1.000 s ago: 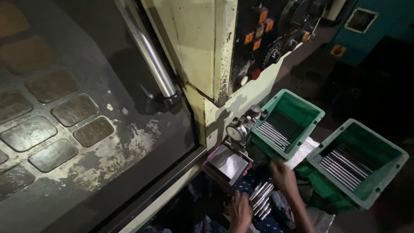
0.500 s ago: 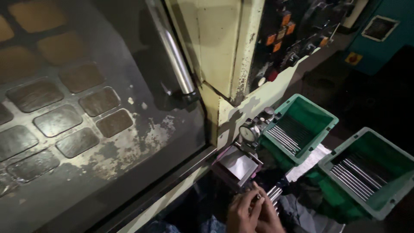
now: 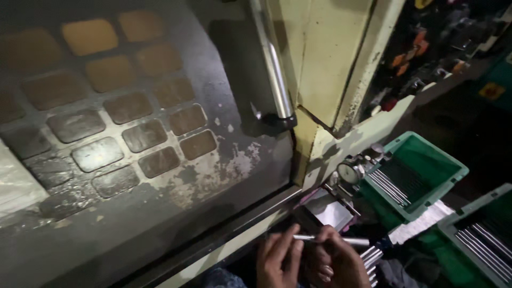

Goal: The person opens a machine door, removes a small metal rod, and measures it with a dial caliper. They then place the rod in a green bin and repeat the process with additional rods, measuring each one before placing it in the bin.

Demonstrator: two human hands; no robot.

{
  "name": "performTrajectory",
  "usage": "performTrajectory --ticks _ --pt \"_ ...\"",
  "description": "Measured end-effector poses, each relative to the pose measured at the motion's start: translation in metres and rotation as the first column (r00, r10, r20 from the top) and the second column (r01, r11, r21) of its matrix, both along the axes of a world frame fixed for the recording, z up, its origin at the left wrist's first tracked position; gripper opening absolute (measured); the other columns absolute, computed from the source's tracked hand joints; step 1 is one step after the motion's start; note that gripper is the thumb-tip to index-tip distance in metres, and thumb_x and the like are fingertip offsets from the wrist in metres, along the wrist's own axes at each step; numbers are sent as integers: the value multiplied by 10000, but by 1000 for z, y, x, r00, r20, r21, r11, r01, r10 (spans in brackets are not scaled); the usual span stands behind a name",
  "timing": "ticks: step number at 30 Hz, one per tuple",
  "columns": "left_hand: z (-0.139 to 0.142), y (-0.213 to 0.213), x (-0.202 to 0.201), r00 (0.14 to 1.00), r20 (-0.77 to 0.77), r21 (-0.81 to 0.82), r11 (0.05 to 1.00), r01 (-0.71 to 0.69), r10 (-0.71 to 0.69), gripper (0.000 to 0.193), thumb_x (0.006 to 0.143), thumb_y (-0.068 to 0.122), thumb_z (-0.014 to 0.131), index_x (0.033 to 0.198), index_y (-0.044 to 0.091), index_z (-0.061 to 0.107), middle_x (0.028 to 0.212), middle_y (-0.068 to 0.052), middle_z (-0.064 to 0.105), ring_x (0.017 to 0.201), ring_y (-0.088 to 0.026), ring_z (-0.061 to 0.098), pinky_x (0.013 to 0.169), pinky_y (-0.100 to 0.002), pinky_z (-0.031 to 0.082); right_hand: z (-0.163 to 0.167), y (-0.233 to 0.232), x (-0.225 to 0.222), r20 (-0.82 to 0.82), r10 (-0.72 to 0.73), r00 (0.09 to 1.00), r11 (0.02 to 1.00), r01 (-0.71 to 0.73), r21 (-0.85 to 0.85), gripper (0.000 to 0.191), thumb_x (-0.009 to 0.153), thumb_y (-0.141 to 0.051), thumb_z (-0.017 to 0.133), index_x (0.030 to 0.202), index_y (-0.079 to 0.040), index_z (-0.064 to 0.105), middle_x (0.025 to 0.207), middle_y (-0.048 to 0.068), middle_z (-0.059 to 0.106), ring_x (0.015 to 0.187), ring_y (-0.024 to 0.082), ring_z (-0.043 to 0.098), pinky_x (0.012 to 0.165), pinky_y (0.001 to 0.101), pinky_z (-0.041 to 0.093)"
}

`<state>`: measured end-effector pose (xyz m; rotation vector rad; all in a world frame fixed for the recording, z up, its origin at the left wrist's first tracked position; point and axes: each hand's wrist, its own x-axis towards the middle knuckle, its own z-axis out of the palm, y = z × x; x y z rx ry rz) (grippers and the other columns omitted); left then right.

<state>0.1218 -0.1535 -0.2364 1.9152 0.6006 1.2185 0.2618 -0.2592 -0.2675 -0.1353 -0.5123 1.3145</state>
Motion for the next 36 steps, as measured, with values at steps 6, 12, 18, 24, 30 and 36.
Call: performTrajectory --ticks 6,12,18,24,30,36 --pt "52 57 -35 958 -72 335 911 -239 278 370 872 204 749 1236 139 735 1245 -109 675 1146 -332 608 953 -457 463 81 50 -27 641 -275 717 835 509 -210 429 1019 -317 506 1174 46 676 936 176 732 808 200 669 719 305 515" --pt "108 146 -57 792 -22 472 705 -529 610 358 975 235 642 1316 134 684 1538 -183 443 1430 -400 392 1145 -573 314 128 135 -58 835 -547 64 516 811 276 356 1016 -185 547 1293 -5 678 1082 104 748 918 139 661 779 246 518" --pt "136 211 -62 641 -11 647 494 -581 768 479 1086 318 528 1524 123 530 1668 -268 297 1554 -457 237 1238 -643 150 158 237 -65 697 -586 -413 283 702 654 367 1010 -87 638 1377 -76 655 1212 159 710 1078 315 644 968 412 490" --pt "133 236 -47 504 -78 717 400 -571 860 658 1081 493 450 1609 102 424 1658 -317 256 1546 -461 230 1215 -693 113 162 286 -52 428 -643 -635 133 457 879 476 954 -31 703 1412 -57 576 1384 191 632 1339 409 561 1125 482 441" --pt "128 243 -39 479 -117 726 404 -557 870 680 1056 531 436 1599 121 424 1660 -289 281 1549 -421 258 1216 -691 132 145 306 -39 416 -598 -685 119 437 892 523 944 -48 727 1440 -75 560 1444 221 583 1398 415 522 1164 497 417" --pt "127 246 -38 467 -118 734 394 -553 876 669 1067 525 429 1603 126 425 1663 -289 282 1555 -402 254 1219 -689 126 139 308 -35 431 -591 -682 169 418 893 522 955 -85 702 1455 -84 550 1472 255 556 1410 421 514 1159 522 405"
